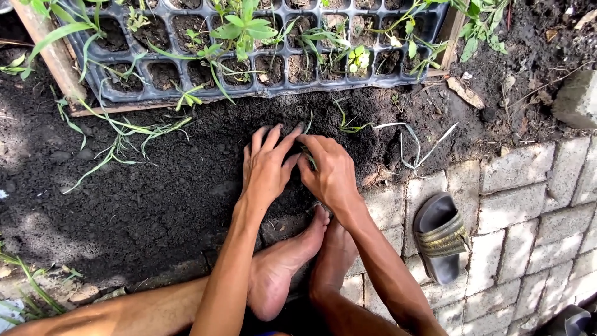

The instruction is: Transplanting small seedlings from a plastic nursery tray into a row in the soil by hand.

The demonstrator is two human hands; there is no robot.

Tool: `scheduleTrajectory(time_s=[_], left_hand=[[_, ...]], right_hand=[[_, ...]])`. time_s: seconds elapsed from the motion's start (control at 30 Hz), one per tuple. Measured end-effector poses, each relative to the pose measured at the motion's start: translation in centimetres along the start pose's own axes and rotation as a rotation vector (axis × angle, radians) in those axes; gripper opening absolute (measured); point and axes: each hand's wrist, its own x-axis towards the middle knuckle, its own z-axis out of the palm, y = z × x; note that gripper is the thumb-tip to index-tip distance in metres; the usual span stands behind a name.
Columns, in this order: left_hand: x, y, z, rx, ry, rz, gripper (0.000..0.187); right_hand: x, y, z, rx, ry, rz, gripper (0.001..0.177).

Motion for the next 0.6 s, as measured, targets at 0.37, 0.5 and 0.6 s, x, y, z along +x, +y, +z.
scheduleTrajectory(time_s=[0.37, 0.5, 0.6], left_hand=[[-12.7, -2.0, -7.3, 0.389, 0.457, -0.693, 0.103], [-12.5, -5.7, -6.2, 0.204, 0.448, -0.838, 0.123], [-10.4, -6.4, -4.9, 0.178, 0.46, -0.745, 0.131]], right_hand=[[8.8, -9.3, 7.0, -0.114, -0.185, -0.716, 0.038], [9.6, -8.9, 11.4, -0.279, -0.137, -0.794, 0.042], [8.5, -8.1, 11.5, -0.271, -0.079, -0.777, 0.039]])
